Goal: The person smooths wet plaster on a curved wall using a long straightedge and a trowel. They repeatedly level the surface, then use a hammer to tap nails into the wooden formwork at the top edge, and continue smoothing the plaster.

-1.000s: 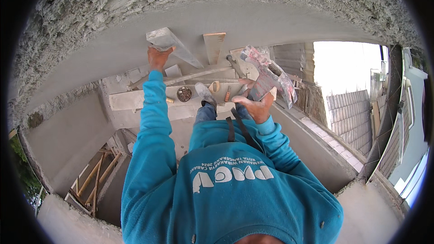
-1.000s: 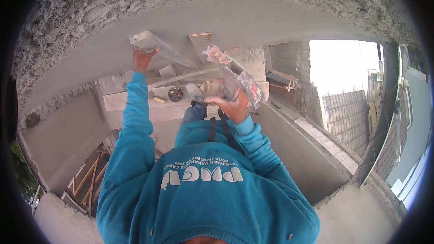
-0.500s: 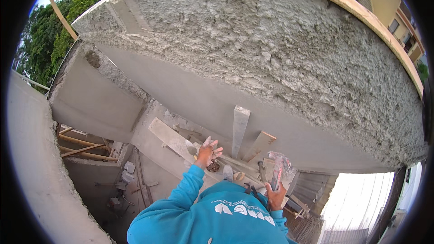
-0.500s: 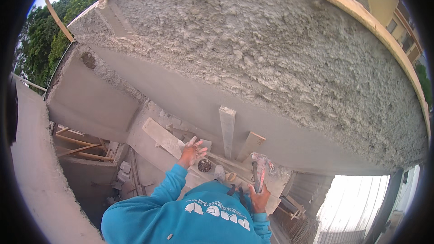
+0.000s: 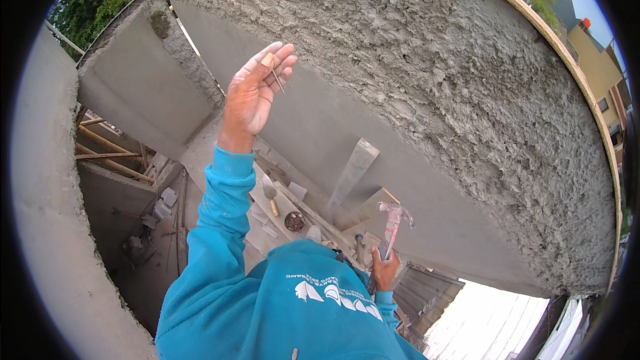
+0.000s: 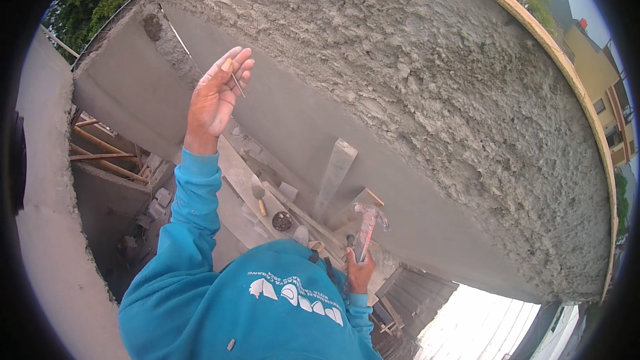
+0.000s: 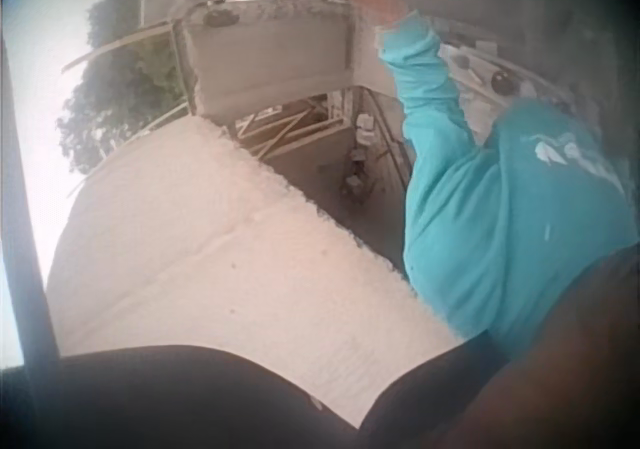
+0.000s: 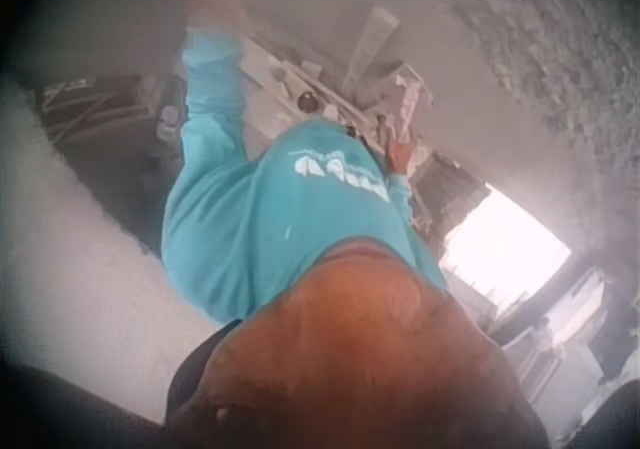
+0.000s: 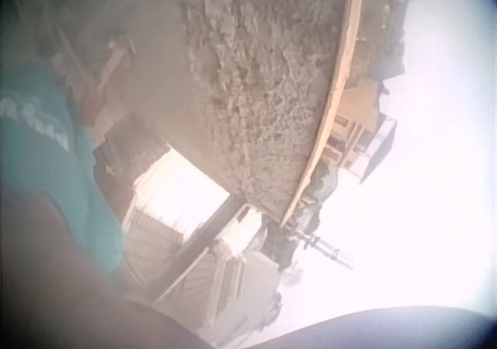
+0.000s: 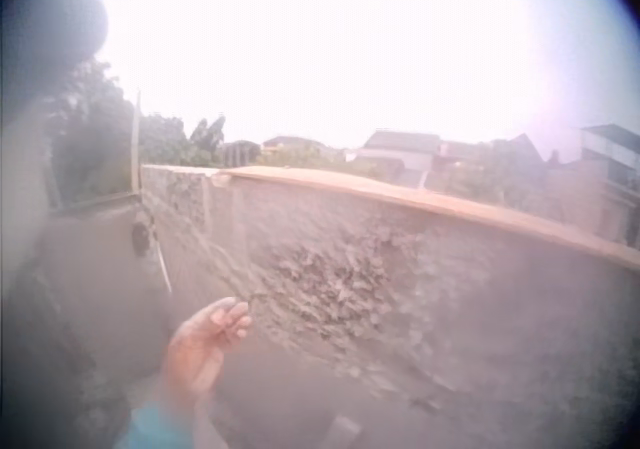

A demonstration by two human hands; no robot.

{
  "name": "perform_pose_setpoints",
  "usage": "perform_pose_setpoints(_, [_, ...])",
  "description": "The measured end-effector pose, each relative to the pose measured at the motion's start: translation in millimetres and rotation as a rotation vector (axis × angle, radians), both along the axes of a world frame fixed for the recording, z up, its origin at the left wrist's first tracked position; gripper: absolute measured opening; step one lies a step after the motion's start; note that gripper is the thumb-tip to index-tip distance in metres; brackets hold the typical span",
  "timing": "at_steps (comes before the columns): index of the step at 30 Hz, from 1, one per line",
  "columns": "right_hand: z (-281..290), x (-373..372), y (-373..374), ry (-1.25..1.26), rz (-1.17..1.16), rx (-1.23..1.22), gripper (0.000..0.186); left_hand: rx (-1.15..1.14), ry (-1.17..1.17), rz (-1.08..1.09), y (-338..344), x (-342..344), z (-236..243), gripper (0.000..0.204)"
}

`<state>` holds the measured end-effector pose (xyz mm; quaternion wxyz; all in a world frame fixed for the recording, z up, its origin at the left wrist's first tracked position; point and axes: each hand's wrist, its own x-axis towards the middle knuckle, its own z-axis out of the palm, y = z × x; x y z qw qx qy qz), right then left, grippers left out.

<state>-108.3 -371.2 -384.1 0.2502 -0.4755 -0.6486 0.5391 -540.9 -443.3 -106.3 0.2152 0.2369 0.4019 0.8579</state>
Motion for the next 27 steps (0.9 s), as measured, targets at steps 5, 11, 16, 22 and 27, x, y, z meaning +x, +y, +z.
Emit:
perform_pose_setpoints(5, [21.7, -4.5, -18.5, -0.012, -0.01, 0.043, 0.026, 0.062, 0.559, 0.204, 21.3, -33.0, 110.5, 0.038])
perform_pose_setpoints(11, [15.0, 2.0, -36.4, -0.017, -0.033, -0.15, 0.024, 0.111, 0.827, 0.271, 104.5, -57.7, 242.3, 0.029])
perform_pose_setpoints(16, [16.7, -4.0, -43.5, 0.011, -0.06, -0.101, 0.025, -0.018, 1.007, 0.289, 169.3, -87.2, 261.7, 0.027])
perform_pose_setpoints(22, [20.9, -11.2, -52.7, -0.066, -0.039, -0.057, 0.026, -0.194, 1.22, 0.326, 197.8, -122.2, 259.3, 0.024])
perform_pose_setpoints(27, [19.1, -10.6, -55.6, -0.116, -0.042, -0.025, 0.025, -0.276, 1.405, 0.314, 219.5, -141.6, 252.8, 0.022])
